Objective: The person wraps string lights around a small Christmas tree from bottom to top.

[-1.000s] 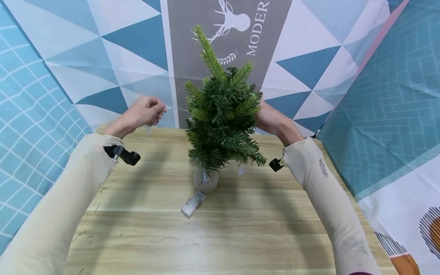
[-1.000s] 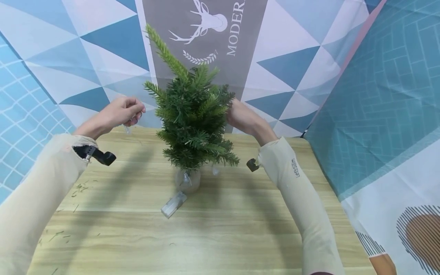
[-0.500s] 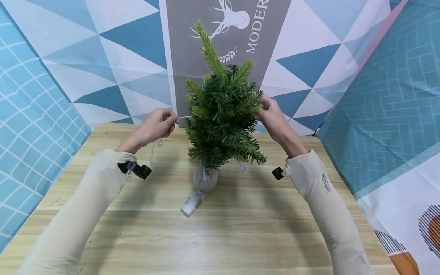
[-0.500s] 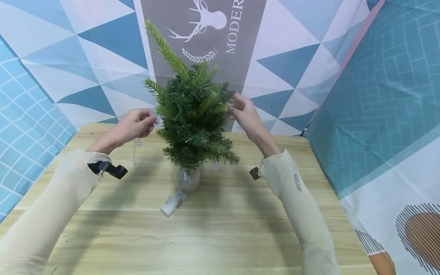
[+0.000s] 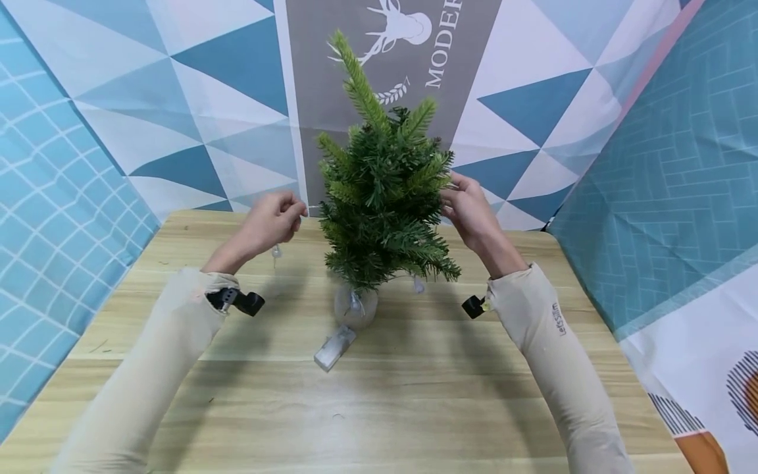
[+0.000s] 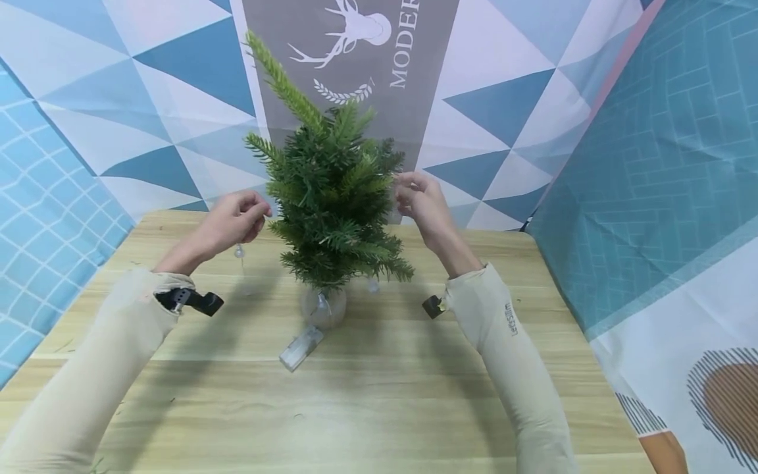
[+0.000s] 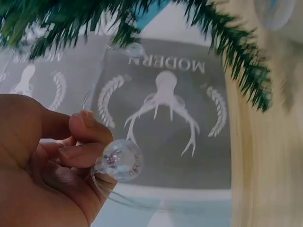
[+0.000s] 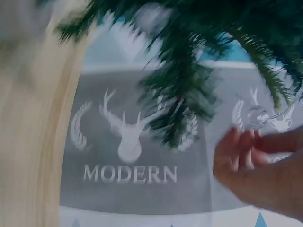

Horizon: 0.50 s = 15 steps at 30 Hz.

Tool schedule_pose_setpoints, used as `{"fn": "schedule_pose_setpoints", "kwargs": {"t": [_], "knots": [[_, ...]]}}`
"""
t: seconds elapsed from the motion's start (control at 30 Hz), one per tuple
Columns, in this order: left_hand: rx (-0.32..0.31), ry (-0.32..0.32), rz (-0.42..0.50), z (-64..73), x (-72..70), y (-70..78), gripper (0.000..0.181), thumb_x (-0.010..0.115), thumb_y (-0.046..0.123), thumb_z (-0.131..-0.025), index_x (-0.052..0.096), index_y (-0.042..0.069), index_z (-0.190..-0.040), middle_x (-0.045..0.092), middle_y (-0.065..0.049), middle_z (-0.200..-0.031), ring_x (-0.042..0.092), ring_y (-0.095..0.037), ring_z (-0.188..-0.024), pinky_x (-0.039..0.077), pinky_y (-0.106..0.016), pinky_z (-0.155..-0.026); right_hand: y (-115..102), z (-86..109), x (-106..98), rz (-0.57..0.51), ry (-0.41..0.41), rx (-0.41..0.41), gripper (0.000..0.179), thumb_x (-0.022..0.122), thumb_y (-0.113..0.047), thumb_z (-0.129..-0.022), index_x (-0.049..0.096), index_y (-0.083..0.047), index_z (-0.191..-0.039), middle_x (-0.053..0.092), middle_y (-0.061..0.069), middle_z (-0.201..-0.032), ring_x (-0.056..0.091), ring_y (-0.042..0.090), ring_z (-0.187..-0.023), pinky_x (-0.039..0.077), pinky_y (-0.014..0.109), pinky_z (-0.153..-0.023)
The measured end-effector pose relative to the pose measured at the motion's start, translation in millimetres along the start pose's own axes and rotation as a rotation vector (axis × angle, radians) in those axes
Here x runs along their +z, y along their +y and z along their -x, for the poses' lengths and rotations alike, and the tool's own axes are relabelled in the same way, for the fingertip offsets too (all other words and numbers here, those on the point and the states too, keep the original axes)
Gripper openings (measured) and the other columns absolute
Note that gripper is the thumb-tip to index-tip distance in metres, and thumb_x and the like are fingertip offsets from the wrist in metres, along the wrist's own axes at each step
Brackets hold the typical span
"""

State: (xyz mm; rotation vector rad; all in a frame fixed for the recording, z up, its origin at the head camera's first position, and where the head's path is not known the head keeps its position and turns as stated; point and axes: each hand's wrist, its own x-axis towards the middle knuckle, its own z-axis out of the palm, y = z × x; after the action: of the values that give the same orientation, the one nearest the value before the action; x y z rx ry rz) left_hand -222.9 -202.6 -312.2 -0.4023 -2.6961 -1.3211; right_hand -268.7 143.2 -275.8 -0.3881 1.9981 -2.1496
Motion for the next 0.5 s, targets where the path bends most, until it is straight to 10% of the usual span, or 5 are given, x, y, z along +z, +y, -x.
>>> {"fn": "schedule_pose_setpoints", "kwargs": {"t": [0.2,0.43,0.5], "knots": [[0.088,-0.019,-0.084,2.1,14.4,-0.9,0.027,0.041,0.015,-0.108,0.062,0.000,-0.098,0.058,-0.009,-0.065,0.052,-0.022,-0.046,0.043,-0.028,-0.049,6,10.0,-4,-0.050,-0.143,0.033,0.024,0.036,-0.019,-0.109,0.051,0.000,-0.110,0.047,-0.001,-0.079,0.039,0.010,-0.059,0.048,0.026,-0.072],[0.082,-0.045,-0.112,7.4,24.0,-6.0,0.024,0.042,0.012,-0.107,0.061,0.001,-0.097,0.057,-0.008,-0.067,0.052,-0.020,-0.049,0.044,-0.029,-0.051,6,28.6,-7,-0.186,-0.206,-0.097,0.029,0.041,-0.003,-0.105,0.047,0.005,-0.132,0.053,0.002,-0.094,0.051,0.012,-0.075,0.049,0.026,-0.073],[0.089,-0.039,-0.115,9.0,26.6,-4.0,0.025,0.042,0.012,-0.107,0.062,0.001,-0.097,0.057,-0.008,-0.066,0.052,-0.020,-0.049,0.045,-0.029,-0.052,8,28.1,-8,-0.253,-0.195,-0.167,0.019,0.045,0.001,-0.103,0.059,0.002,-0.115,0.058,0.004,-0.094,0.054,0.014,-0.075,0.049,0.027,-0.070]]}}
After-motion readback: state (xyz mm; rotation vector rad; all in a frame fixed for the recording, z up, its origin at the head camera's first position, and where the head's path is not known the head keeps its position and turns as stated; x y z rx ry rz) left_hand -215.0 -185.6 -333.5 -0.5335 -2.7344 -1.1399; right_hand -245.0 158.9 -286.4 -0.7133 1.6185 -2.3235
